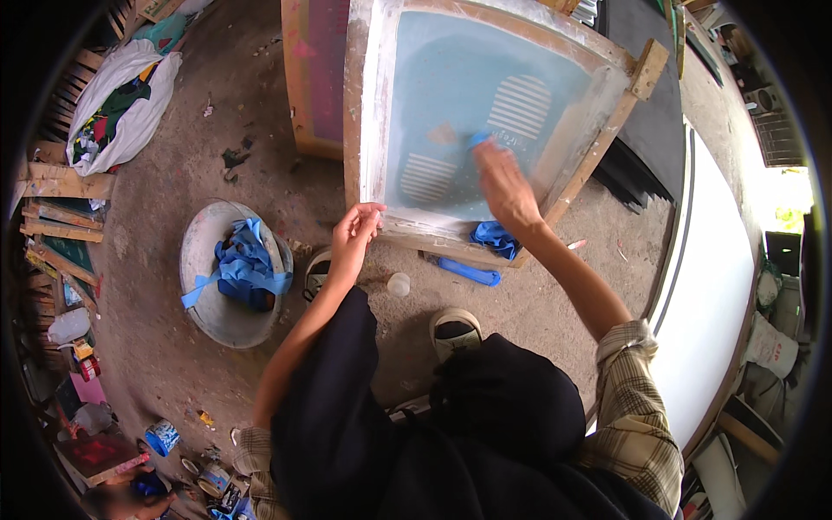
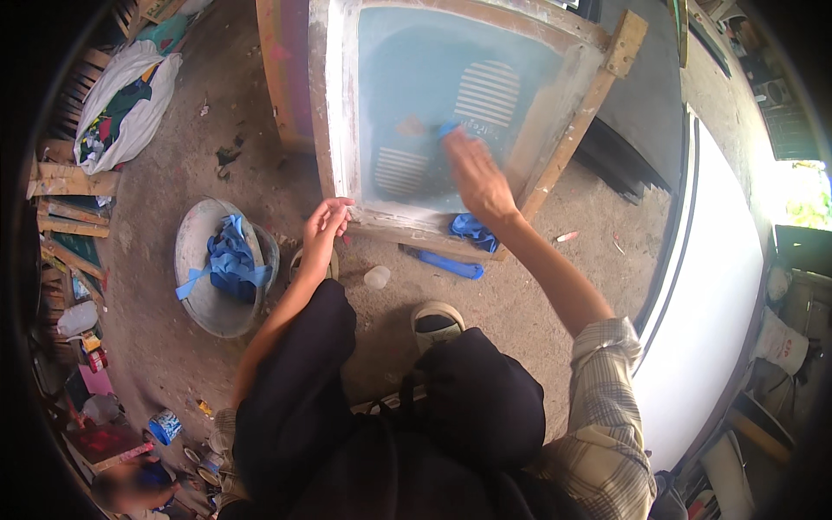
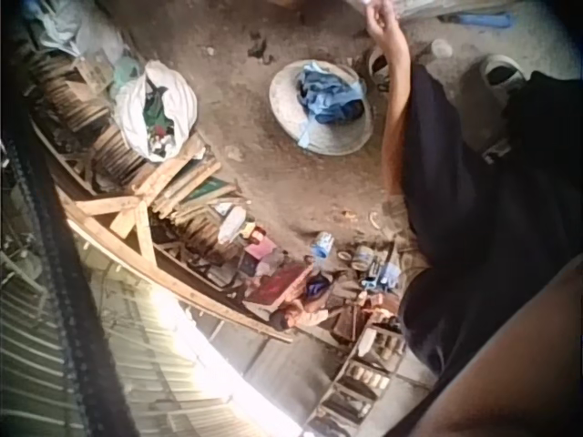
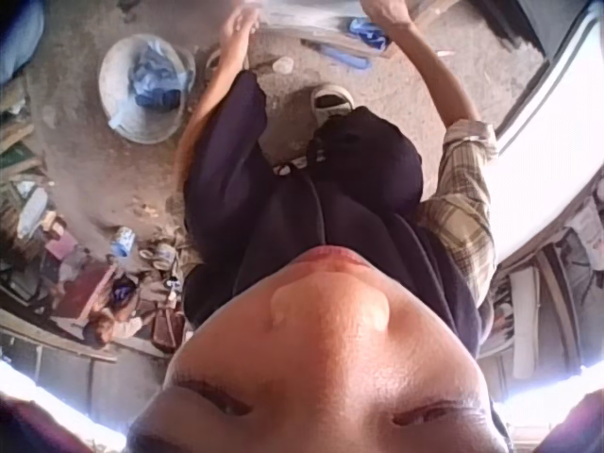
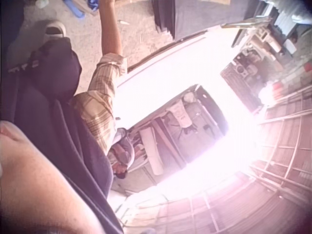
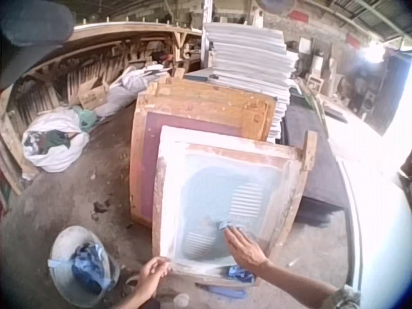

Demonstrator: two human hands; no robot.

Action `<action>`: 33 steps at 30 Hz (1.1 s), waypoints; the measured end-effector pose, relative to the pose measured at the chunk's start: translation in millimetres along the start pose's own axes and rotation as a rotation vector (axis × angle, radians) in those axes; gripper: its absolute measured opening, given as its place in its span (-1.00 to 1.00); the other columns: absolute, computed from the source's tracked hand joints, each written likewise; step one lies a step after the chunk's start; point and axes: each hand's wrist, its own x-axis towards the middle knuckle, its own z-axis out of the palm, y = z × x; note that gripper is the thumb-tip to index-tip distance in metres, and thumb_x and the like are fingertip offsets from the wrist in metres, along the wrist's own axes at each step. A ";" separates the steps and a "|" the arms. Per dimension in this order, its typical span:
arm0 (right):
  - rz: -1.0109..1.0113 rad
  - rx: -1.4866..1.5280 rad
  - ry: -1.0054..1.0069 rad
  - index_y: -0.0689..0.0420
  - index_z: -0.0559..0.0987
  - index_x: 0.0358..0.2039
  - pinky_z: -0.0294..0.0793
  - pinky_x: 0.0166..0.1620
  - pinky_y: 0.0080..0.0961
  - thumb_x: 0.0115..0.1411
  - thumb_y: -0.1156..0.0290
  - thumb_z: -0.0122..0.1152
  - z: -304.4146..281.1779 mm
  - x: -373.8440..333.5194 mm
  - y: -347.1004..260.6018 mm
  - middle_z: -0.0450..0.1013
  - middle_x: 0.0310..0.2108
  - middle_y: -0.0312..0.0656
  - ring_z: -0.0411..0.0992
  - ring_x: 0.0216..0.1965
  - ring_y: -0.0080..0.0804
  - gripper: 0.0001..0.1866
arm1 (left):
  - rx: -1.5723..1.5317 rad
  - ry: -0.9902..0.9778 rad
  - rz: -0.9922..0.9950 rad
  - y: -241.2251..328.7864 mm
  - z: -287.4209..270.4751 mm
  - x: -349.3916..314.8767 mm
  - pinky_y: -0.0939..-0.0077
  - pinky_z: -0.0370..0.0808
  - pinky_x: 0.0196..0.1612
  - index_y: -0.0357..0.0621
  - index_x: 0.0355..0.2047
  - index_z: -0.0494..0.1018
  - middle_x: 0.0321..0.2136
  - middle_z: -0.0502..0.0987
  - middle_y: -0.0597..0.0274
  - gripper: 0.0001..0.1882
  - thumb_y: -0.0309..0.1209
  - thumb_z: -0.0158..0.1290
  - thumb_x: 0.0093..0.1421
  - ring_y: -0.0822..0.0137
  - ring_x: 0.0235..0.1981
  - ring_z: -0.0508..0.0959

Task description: The person wipes a framed printing screen with a blue cloth, cleaning both sides of the mesh. They flip the screen over to clean the reverse side and continue wiping the surface thoroughly.

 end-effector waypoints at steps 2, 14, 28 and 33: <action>-0.294 -0.015 -0.154 0.24 0.08 0.27 -0.10 0.35 -0.28 0.25 0.40 -0.04 5.3 -12.4 6.5 -0.06 0.33 -0.08 -0.07 0.34 -0.28 -0.40 | 0.005 0.003 -0.008 3.0 3.7 3.1 0.84 0.17 -0.53 -0.13 -0.19 0.48 -0.50 0.39 0.47 -0.82 -0.34 -0.02 0.28 0.71 -0.50 0.28; -0.108 -0.136 -0.027 0.13 0.19 0.23 -0.11 0.36 -0.24 0.20 0.49 -0.02 -9.0 -1.1 16.0 0.06 0.29 -0.22 -0.03 0.33 -0.45 -0.45 | -0.020 0.036 0.006 -6.6 -8.7 1.0 0.77 0.27 -0.41 -0.22 -0.22 0.47 -0.36 0.48 0.37 -0.83 -0.41 -0.04 0.28 0.66 -0.46 0.31; -0.070 -0.254 -0.168 0.18 0.15 0.24 -0.05 0.35 -0.23 0.13 0.55 -0.08 -29.9 -15.2 -3.3 0.12 0.20 -0.15 0.04 0.28 -0.34 -0.39 | 0.028 0.034 -0.029 -5.5 -7.3 2.5 0.81 0.22 -0.47 -0.16 -0.22 0.48 -0.49 0.42 0.46 -0.84 -0.37 -0.02 0.27 0.68 -0.51 0.28; -0.038 -0.136 -0.025 0.22 0.10 0.26 0.04 0.31 -0.22 0.13 0.55 -0.05 -11.8 -21.5 1.2 0.08 0.20 -0.10 0.07 0.26 -0.27 -0.36 | 0.010 0.009 0.036 -10.6 -4.2 4.2 0.82 0.18 -0.52 -0.13 -0.21 0.48 -0.50 0.39 0.49 -0.83 -0.36 -0.01 0.27 0.69 -0.51 0.28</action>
